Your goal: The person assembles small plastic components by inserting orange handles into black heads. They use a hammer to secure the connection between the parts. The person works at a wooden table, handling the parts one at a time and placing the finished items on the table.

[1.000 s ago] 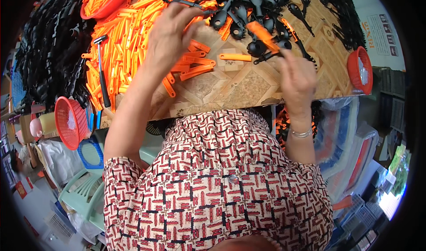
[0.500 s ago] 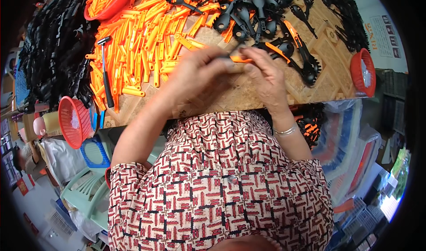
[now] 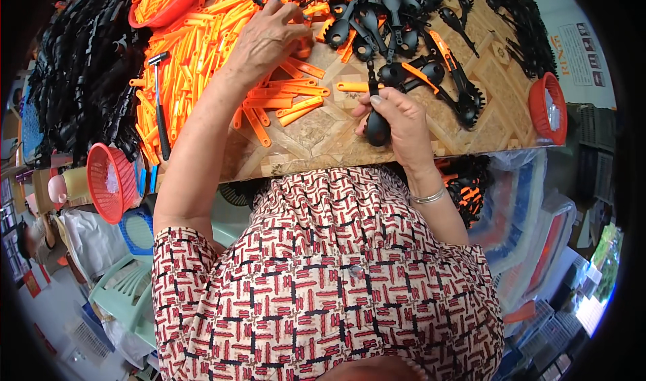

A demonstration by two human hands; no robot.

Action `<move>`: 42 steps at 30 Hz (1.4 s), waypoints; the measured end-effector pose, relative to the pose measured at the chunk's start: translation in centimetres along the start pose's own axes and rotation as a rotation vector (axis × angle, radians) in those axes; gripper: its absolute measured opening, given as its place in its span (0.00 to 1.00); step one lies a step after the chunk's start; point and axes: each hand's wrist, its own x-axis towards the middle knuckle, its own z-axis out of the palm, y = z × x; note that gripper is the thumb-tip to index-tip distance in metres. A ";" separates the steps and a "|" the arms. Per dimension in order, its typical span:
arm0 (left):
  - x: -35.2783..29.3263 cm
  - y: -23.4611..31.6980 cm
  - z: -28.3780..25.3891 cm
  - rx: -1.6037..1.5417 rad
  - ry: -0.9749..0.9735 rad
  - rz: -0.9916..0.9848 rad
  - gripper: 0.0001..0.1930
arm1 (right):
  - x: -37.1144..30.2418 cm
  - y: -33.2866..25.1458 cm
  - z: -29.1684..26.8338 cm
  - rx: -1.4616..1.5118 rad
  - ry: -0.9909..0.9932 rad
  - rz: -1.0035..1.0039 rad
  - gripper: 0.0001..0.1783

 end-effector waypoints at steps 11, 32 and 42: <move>-3.4 7.5 -3.5 -0.596 0.073 -0.124 0.11 | 0.6 -1.1 0.4 0.027 -0.100 0.084 0.16; -4.0 8.8 -5.3 -0.385 0.025 0.158 0.11 | -0.4 -2.4 0.1 -0.382 -0.310 -0.053 0.07; -3.5 9.9 -2.1 -0.582 0.041 -0.068 0.13 | -0.8 -3.3 -2.0 -1.306 0.007 -0.997 0.08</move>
